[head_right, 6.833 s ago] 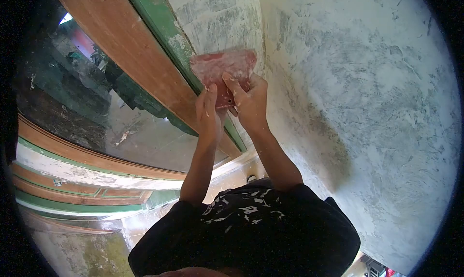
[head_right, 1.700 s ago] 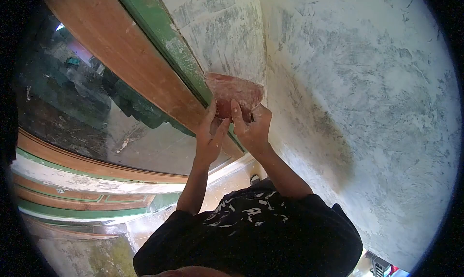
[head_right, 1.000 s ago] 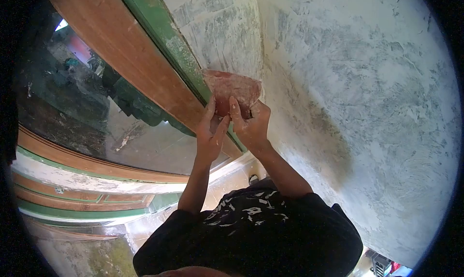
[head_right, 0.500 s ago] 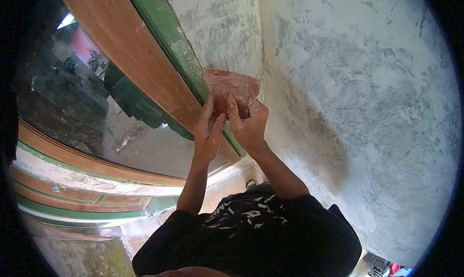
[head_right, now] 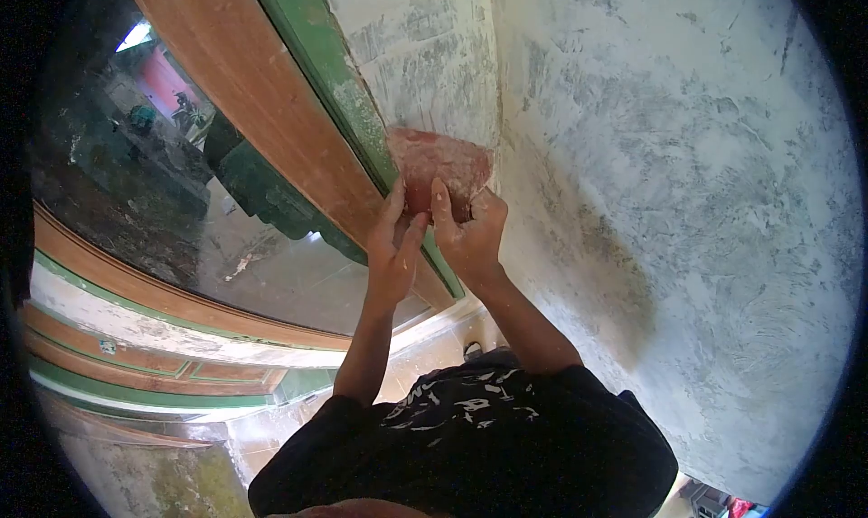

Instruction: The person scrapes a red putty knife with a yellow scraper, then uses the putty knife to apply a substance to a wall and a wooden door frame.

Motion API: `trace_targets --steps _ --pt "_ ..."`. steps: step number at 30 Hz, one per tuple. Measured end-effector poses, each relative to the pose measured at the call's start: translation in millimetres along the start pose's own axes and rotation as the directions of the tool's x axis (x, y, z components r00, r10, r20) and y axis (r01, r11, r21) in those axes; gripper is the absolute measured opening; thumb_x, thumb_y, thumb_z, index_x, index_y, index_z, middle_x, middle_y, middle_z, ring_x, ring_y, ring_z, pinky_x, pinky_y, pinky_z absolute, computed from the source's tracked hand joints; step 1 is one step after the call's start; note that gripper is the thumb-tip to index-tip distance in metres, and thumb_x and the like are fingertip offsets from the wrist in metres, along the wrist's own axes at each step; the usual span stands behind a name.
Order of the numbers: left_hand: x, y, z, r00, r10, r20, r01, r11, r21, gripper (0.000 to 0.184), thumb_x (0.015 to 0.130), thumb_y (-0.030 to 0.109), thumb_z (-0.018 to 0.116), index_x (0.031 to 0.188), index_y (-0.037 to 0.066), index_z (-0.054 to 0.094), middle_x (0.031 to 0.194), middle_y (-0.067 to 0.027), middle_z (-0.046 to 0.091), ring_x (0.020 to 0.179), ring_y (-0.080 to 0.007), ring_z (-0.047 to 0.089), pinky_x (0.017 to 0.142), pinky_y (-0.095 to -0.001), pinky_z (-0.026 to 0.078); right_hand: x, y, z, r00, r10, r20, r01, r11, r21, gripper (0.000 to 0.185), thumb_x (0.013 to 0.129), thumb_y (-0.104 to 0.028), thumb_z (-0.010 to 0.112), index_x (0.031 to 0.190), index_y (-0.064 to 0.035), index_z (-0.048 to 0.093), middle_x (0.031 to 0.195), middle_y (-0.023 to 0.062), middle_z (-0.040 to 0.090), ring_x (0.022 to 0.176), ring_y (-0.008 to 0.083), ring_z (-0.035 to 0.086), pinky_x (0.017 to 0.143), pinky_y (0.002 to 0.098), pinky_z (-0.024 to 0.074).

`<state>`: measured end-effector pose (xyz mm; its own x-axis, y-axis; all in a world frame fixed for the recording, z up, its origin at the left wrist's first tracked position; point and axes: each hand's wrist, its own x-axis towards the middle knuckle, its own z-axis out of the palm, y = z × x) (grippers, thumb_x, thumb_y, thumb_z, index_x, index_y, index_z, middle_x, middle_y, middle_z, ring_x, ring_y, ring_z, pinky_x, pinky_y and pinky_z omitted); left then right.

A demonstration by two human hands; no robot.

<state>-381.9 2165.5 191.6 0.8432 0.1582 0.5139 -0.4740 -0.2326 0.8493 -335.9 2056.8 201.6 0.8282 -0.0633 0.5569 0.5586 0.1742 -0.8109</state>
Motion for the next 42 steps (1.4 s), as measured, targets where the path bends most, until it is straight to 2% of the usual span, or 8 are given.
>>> trace_targets --steps 14,19,23,25,28,35,37,42 --pt "12.8 8.4 3.2 1.0 -0.019 0.02 0.018 0.999 0.047 0.054 0.095 0.01 0.052 0.141 -0.01 0.032 0.137 -0.0264 0.044 0.121 -0.0292 0.051 0.1 -0.0343 0.042 11.6 -9.9 1.7 0.999 -0.037 -0.003 0.037 0.999 0.024 0.017 0.091 -0.009 0.063 0.082 0.0051 0.062 0.063 0.0036 0.06 0.047 0.0069 0.05 0.039 0.0234 0.0371" --pt "17.5 19.2 0.1 0.997 0.074 -0.011 -0.073 0.996 0.041 0.052 0.094 0.006 0.053 0.14 -0.01 0.034 0.135 -0.0254 0.046 0.12 -0.0262 0.051 0.098 -0.0335 0.043 17.3 -14.7 5.8 0.997 -0.072 -0.013 0.072 0.997 0.013 0.018 0.091 -0.009 0.064 0.081 0.0058 0.062 0.064 0.0048 0.061 0.046 0.0074 0.05 0.038 0.0236 0.0369" --pt "19.4 22.1 -1.4 1.0 -0.004 0.018 0.004 1.0 0.025 0.052 0.093 0.005 0.054 0.14 -0.01 0.034 0.134 -0.0248 0.047 0.118 -0.026 0.052 0.097 -0.0332 0.043 18.7 -23.4 5.0 0.998 -0.058 -0.007 0.058 0.997 0.043 0.018 0.091 -0.01 0.064 0.081 0.0054 0.061 0.065 0.0044 0.06 0.046 0.0076 0.05 0.038 0.0236 0.0367" --pt "15.3 20.4 1.4 0.994 0.101 -0.035 -0.101 0.995 0.002 0.052 0.093 0.005 0.054 0.139 -0.01 0.035 0.13 -0.0243 0.05 0.113 -0.0253 0.055 0.094 -0.0324 0.045 14.7 -22.1 2.9 0.999 0.042 0.007 -0.042 0.995 0.085 0.015 0.09 -0.008 0.062 0.086 0.0066 0.063 0.068 0.0054 0.064 0.059 0.0072 0.054 0.05 0.0247 0.0437" --pt "19.5 26.1 -2.5 0.99 0.14 -0.019 -0.139 0.989 0.057 0.053 0.093 0.006 0.055 0.139 -0.01 0.036 0.127 -0.0237 0.053 0.109 -0.0241 0.057 0.092 -0.0316 0.046 18.0 -19.4 3.8 0.998 0.057 0.016 -0.059 0.994 0.091 0.016 0.09 -0.008 0.062 0.084 0.0065 0.062 0.068 0.0054 0.064 0.059 0.006 0.054 0.049 0.024 0.0425" --pt "18.4 32.8 -2.5 1.0 0.005 -0.024 -0.006 1.0 -0.025 0.051 0.094 0.01 0.055 0.139 -0.009 0.038 0.13 -0.0203 0.053 0.117 -0.0223 0.053 0.099 -0.0309 0.04 19.5 -30.9 5.5 0.988 0.151 0.02 -0.153 0.98 0.128 0.019 0.09 -0.009 0.064 0.081 0.0066 0.061 0.063 0.0044 0.062 0.056 0.0053 0.053 0.047 0.0235 0.0403" --pt "21.8 36.0 -2.9 0.999 -0.015 -0.047 0.012 0.999 -0.046 0.051 0.095 0.01 0.054 0.139 -0.009 0.038 0.131 -0.0202 0.053 0.117 -0.0219 0.053 0.099 -0.0307 0.04 23.7 -30.1 8.7 0.999 0.035 -0.019 -0.033 0.991 0.13 0.019 0.09 -0.01 0.064 0.081 0.0066 0.061 0.062 0.0041 0.062 0.054 0.0055 0.052 0.046 0.0237 0.04" --pt "23.5 36.5 -1.9 0.997 0.066 -0.032 -0.068 0.996 -0.065 0.051 0.095 0.01 0.054 0.14 -0.009 0.037 0.133 -0.0202 0.051 0.118 -0.0221 0.052 0.1 -0.031 0.04 23.6 -30.3 7.2 0.998 0.063 -0.01 -0.062 0.995 0.078 0.017 0.09 -0.009 0.064 0.081 0.0061 0.063 0.063 0.003 0.062 0.057 0.0051 0.052 0.048 0.0237 0.041"
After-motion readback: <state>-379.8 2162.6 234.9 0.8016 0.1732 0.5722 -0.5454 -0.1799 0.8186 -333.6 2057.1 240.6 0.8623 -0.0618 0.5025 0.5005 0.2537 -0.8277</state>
